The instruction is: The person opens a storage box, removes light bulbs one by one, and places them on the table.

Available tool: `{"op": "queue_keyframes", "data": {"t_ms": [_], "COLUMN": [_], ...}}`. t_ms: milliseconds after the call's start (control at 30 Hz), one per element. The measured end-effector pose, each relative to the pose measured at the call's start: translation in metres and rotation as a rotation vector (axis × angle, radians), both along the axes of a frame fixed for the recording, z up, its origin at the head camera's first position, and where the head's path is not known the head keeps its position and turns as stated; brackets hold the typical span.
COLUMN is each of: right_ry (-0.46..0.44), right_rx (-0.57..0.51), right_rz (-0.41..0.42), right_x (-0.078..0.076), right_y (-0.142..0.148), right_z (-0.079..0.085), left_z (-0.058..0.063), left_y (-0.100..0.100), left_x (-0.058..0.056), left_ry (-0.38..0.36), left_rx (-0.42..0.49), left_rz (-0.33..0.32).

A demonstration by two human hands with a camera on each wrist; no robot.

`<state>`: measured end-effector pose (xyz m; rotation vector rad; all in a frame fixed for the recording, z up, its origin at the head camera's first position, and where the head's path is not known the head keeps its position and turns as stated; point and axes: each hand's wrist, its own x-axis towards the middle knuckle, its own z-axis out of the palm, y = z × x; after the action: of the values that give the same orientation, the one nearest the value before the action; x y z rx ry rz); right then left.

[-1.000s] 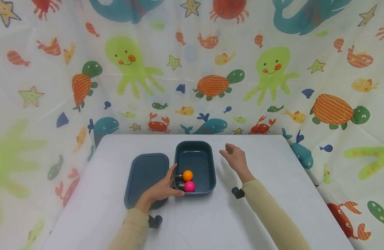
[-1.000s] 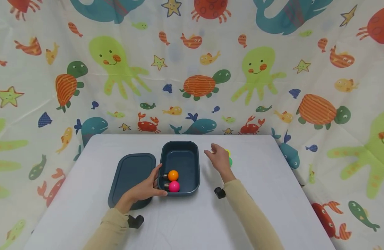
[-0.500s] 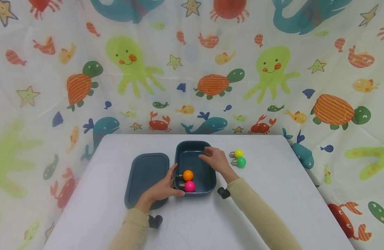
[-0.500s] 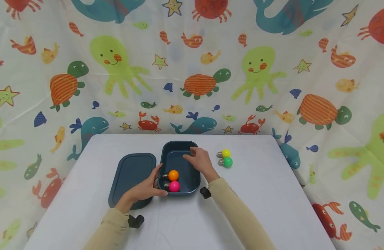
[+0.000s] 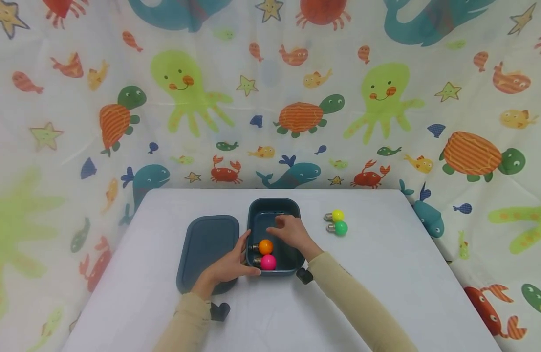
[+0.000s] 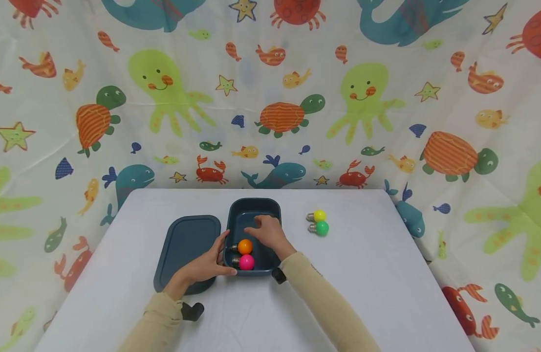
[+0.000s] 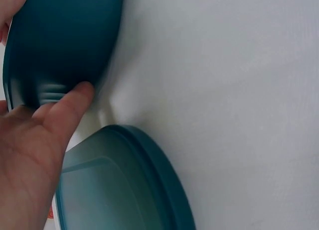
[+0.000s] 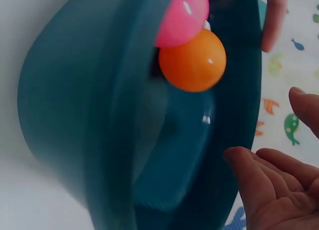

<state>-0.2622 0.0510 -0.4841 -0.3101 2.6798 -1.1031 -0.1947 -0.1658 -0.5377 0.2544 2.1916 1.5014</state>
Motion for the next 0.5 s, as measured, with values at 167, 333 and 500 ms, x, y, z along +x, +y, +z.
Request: {"op": "queue_keyframes", "data": {"t_ms": [167,333,500], "right_ry": [-0.020,-0.030,-0.073], "right_rx": [0.010,0.036,0.089], "right_rz": [0.020,0.051,0.094], "right_x": [0.0036,0.0066,0.0106], "right_y": [-0.0056,-0.0093,-0.0110], "right_z": [-0.0039,-0.0071,-0.0089], "left_z": [0.0006,-0.0003,-0.0014], "left_y": [0.0016,0.0032,0.0043], "left_x": [0.0026,0.0039,0.0053], "left_ry": [0.001,-0.002,-0.001], "left_rx": [-0.008,-0.002,-0.004], "left_rz": [0.009,0.013,0.016]}}
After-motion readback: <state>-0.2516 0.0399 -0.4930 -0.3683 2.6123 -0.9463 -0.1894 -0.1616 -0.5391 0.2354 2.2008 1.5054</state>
